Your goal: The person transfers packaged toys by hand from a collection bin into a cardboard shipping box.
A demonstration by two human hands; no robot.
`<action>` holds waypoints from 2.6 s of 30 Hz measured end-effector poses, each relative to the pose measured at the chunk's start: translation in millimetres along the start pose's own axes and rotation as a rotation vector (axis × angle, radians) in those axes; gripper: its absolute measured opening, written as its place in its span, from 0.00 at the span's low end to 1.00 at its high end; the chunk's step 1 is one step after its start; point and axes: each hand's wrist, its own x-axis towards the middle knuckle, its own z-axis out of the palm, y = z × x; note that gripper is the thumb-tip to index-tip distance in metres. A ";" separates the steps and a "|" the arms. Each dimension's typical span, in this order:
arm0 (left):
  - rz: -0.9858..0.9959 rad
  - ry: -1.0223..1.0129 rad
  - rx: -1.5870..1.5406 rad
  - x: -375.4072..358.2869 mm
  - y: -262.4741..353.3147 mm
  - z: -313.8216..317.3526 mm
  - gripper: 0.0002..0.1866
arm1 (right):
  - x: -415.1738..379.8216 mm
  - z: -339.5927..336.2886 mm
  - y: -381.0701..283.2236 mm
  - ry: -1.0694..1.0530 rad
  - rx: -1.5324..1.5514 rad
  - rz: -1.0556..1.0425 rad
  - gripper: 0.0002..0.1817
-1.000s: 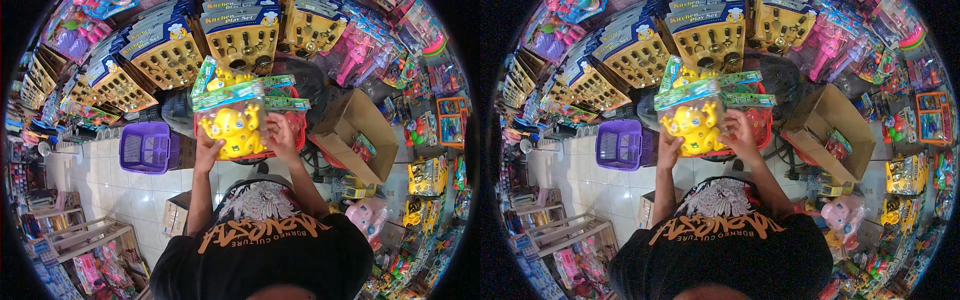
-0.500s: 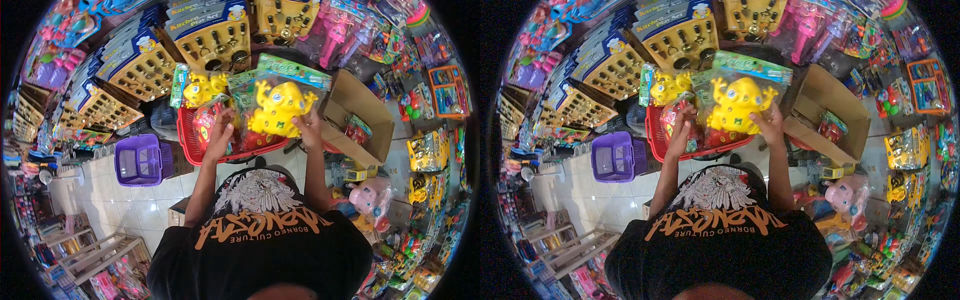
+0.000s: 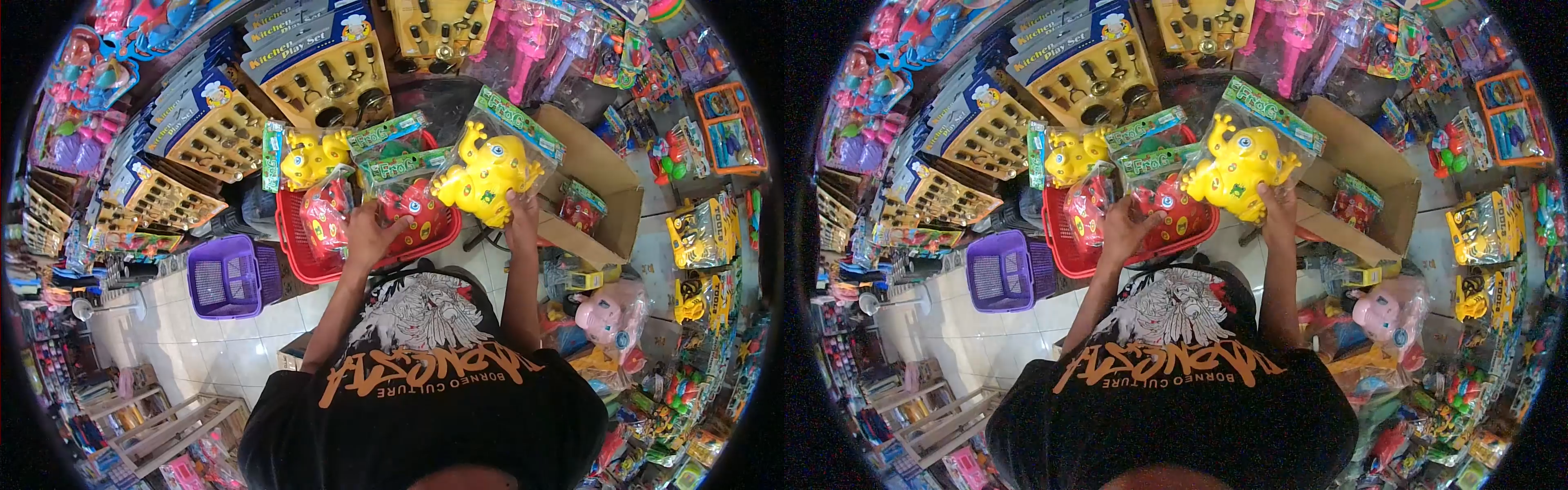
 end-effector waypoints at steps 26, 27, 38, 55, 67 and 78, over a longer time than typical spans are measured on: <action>-0.218 -0.142 -1.491 -35.1 1.6 -50.1 0.18 | -43.2 10.3 -5.1 -0.370 0.092 0.006 0.44; -0.203 -0.153 -1.438 -37.7 3.7 -50.0 0.18 | -47.8 18.3 -7.7 -0.371 0.105 0.000 0.41; -0.163 -0.293 -1.257 -67.2 13.1 -31.6 0.28 | -116.1 1.7 -9.9 -0.217 -0.073 0.089 0.27; -0.252 -0.592 -1.290 -149.8 -15.2 62.1 0.21 | -233.8 -24.1 -19.9 0.152 -0.328 0.064 0.29; -0.231 -0.722 -1.171 -121.7 63.4 117.2 0.19 | -215.4 -88.8 -86.6 0.266 -0.301 -0.105 0.32; -0.190 -0.935 -1.272 -103.0 140.2 200.6 0.28 | -183.9 -154.5 -122.0 0.165 -0.315 -0.191 0.40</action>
